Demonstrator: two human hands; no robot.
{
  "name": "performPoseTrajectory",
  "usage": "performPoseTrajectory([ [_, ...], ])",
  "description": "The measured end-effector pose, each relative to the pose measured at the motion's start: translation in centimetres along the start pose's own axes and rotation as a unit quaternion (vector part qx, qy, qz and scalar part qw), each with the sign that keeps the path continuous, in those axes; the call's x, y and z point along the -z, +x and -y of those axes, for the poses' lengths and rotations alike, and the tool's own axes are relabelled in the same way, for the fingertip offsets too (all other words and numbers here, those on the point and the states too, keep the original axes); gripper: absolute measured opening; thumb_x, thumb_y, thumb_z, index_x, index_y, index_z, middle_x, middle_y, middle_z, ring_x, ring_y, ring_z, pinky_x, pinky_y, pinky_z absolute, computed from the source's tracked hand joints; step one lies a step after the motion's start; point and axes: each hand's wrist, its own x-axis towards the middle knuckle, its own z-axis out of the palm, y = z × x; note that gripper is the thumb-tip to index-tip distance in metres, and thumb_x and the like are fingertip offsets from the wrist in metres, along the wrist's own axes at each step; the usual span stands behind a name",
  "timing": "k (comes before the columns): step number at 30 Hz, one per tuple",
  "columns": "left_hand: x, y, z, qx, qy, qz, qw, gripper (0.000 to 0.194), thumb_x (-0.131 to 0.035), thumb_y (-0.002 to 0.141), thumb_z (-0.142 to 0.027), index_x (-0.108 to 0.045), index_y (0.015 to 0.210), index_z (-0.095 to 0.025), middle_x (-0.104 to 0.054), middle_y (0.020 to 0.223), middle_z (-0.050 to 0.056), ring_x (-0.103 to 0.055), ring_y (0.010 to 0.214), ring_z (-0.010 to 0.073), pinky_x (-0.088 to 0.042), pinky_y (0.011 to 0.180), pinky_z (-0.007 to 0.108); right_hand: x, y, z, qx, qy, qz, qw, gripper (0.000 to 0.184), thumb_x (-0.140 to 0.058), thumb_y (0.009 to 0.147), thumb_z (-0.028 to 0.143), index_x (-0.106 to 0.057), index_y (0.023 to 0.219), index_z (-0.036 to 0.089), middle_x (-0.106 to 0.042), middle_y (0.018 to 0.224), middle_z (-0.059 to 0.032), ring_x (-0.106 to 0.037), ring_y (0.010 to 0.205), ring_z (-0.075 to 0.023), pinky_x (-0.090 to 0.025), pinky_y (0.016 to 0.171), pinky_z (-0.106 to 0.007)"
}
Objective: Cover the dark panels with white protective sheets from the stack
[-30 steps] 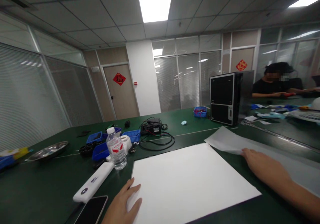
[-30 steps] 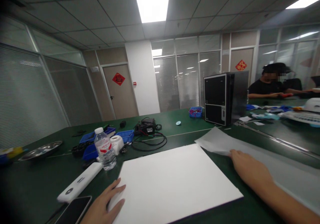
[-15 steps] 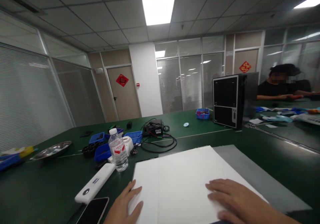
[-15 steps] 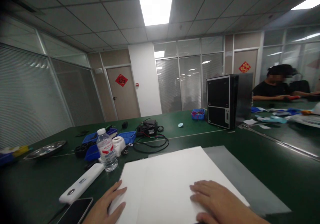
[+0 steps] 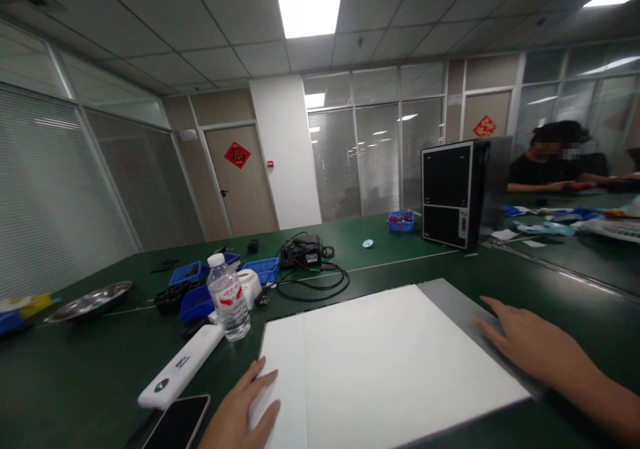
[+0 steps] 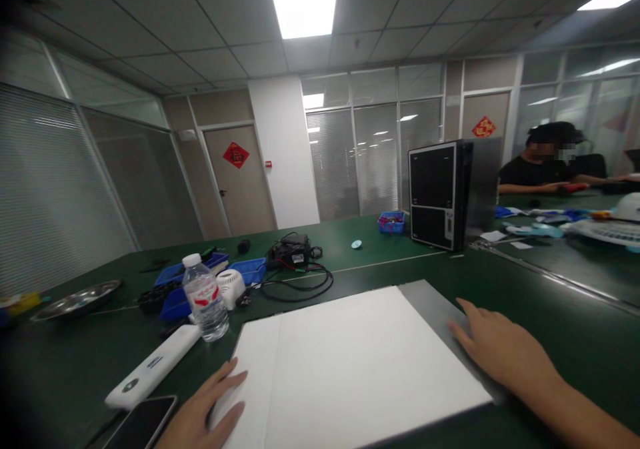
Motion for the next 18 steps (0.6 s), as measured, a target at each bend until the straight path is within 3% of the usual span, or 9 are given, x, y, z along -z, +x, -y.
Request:
performPoseTrajectory([
  [3,0.2,-0.1,-0.2,0.005,0.001,0.01,1.0,0.045,-0.056,0.09,-0.041,-0.073,0.127,-0.024,-0.057,0.151,0.008,-0.054,0.139,0.0294,-0.042,0.116,0.047,-0.1,0.1,-0.5,-0.031,0.001,0.019,0.999,0.085,-0.034,0.092,0.07,-0.053,0.143,0.004,-0.071,0.114,-0.0252,-0.069,0.102,-0.0406,-0.053,0.089,-0.061],
  [8,0.9,-0.3,-0.9,0.021,-0.015,0.008,1.0,0.046,-0.052,0.093,-0.043,-0.072,0.129,-0.023,-0.057,0.152,0.007,-0.053,0.14,0.0285,-0.041,0.117,0.046,0.2,-0.4,-0.1,-0.022,0.028,0.035,0.999,0.083,-0.024,0.096,0.07,-0.054,0.144,0.01,-0.072,0.113,-0.023,-0.071,0.099,-0.0373,-0.054,0.084,-0.055],
  [12,1.1,-0.5,-0.8,0.019,-0.033,0.009,0.999,0.047,-0.048,0.096,-0.043,-0.071,0.131,-0.022,-0.056,0.153,0.008,-0.053,0.14,0.0287,-0.041,0.117,0.048,0.0,-0.5,0.0,-0.032,0.042,0.047,0.997,0.081,-0.029,0.094,0.072,-0.055,0.143,0.013,-0.074,0.109,-0.0192,-0.072,0.092,-0.034,-0.055,0.082,-0.054],
  [18,0.7,-0.5,0.1,-0.016,-0.021,0.002,1.0,0.045,-0.055,0.093,-0.04,-0.07,0.132,-0.024,-0.056,0.153,0.009,-0.054,0.14,0.0281,-0.042,0.115,0.048,-0.2,-0.7,0.7,-0.027,0.055,0.028,0.998,0.079,-0.035,0.09,0.074,-0.057,0.141,0.017,-0.075,0.109,-0.0146,-0.073,0.088,-0.0318,-0.058,0.08,-0.054],
])
